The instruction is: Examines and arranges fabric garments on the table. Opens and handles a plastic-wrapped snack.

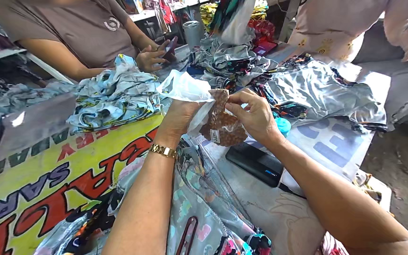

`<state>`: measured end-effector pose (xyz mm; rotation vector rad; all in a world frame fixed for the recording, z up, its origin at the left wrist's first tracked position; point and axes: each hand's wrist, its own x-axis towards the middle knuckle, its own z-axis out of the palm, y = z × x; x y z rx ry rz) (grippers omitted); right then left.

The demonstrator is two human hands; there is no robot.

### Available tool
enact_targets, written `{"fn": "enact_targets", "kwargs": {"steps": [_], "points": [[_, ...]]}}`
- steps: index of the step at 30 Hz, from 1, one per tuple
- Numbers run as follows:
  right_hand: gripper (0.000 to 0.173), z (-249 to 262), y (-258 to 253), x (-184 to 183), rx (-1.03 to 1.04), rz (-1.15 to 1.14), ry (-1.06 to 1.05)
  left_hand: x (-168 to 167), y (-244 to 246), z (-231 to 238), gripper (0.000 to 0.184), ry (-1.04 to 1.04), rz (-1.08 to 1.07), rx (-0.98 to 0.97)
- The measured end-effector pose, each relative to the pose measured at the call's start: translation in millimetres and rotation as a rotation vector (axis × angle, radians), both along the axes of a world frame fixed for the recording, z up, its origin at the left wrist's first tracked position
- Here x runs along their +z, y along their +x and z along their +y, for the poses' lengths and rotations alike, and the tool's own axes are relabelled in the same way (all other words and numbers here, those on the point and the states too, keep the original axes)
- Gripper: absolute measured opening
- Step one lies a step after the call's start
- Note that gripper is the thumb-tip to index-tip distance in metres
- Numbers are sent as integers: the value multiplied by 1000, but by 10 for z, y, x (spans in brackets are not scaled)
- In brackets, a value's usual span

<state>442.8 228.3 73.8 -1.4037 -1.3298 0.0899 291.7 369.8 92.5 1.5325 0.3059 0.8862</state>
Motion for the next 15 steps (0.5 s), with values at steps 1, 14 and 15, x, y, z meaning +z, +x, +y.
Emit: {"fn": "enact_targets", "kwargs": {"steps": [1, 14, 15], "points": [[15, 12, 12, 8, 11, 30, 3, 8, 8, -3, 22, -10, -14, 16], [19, 3, -73, -29, 126, 277, 9, 60, 10, -56, 23, -8, -17, -7], [29, 3, -72, -36, 136, 301, 16, 66, 10, -65, 23, -6, -8, -2]]}}
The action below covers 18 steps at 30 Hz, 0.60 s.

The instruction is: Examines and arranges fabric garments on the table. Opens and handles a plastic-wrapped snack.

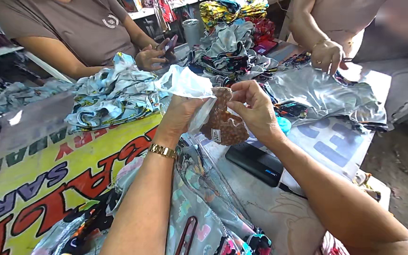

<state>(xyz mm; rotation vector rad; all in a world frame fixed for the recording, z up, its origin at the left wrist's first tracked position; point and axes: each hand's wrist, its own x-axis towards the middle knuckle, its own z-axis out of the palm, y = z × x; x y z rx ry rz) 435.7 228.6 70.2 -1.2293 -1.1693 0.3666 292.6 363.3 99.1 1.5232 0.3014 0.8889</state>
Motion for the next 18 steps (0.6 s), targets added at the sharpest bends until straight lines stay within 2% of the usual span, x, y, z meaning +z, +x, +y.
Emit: {"fn": "enact_targets", "kwargs": {"steps": [2, 8, 12, 18], "points": [[41, 2, 9, 4, -6, -7, 44, 10, -2, -8, 23, -2, 7, 2], [20, -100, -68, 211, -97, -189, 83, -3, -33, 38, 23, 19, 0, -29], [8, 8, 118, 85, -54, -237, 142, 26, -63, 34, 24, 14, 3, -62], [18, 9, 133, 84, -126, -399, 149, -16, -71, 126, 23, 46, 19, -105]]}}
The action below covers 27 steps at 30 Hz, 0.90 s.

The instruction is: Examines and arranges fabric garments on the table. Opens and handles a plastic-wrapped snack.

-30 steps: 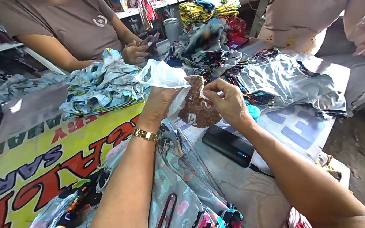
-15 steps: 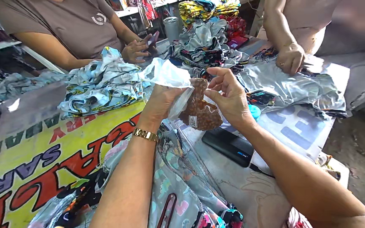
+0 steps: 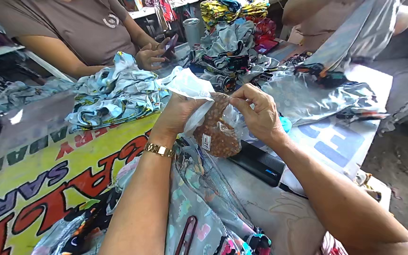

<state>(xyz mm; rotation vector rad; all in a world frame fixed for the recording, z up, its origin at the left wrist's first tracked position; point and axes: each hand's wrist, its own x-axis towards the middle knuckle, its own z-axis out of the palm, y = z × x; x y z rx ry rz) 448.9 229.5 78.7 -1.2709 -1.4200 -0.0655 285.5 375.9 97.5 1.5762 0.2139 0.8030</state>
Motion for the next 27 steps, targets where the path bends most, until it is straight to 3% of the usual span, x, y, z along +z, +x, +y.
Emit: {"fn": "enact_targets", "kwargs": {"steps": [10, 15, 20, 25, 27], "points": [[12, -75, -109, -46, -75, -166, 39, 60, -94, -2, 18, 105, 172, -8], [13, -89, -171, -67, 105, 74, 10, 60, -124, -40, 15, 110, 204, -29], [16, -17, -184, -67, 119, 167, 50, 52, -131, -65, 18, 83, 204, -29], [19, -26, -211, -104, 348, 563, -76, 45, -136, -74, 19, 80, 239, -2], [19, -33, -210, -94, 261, 461, -73, 50, -132, -88, 18, 72, 263, 11]]}}
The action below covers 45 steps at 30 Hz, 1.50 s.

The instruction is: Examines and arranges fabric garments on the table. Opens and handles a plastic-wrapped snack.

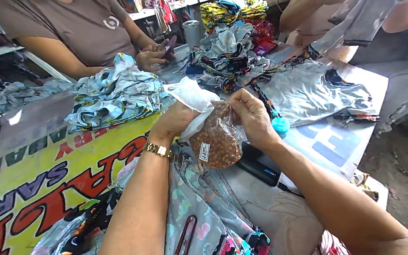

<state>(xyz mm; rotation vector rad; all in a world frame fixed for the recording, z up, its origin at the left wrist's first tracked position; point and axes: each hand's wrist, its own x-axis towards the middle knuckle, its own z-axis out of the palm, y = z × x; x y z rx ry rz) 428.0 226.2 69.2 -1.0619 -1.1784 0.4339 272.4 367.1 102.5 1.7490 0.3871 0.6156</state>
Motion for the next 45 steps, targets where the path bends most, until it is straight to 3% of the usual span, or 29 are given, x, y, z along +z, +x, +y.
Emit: {"fn": "enact_targets", "kwargs": {"steps": [3, 8, 15, 20, 27, 33, 35, 39, 41, 45], "points": [[17, 0, 9, 26, -181, -281, 62, -29, 3, 12, 19, -11, -9, -14], [21, -42, -5, 3, 34, -4, -88, 6, -27, -31, 20, -3, 20, -7], [23, -103, -1, -31, 473, 410, -93, 57, -67, -128, 27, -26, 50, 38], [25, -113, -64, -43, 338, 420, -115, -39, -57, -32, 25, -56, 20, -36], [27, 23, -88, -32, 309, 621, -231, -78, 13, -22, 21, 24, 16, -92], [28, 28, -5, -39, 158, 396, -304, -69, 3, 1, 22, 78, 52, -58], [31, 2, 35, -50, 42, 189, -248, -112, 8, 63, 21, 60, 14, -38], [17, -93, -52, 73, -295, -242, -10, -124, 16, 136, 18, 61, -31, 48], [14, -229, -69, 222, -201, -243, 105, -122, 33, 121, 18, 46, -57, 71], [24, -846, -317, 644, 397, -340, 364, -157, 8, 136, 17, 9, -109, 70]]}}
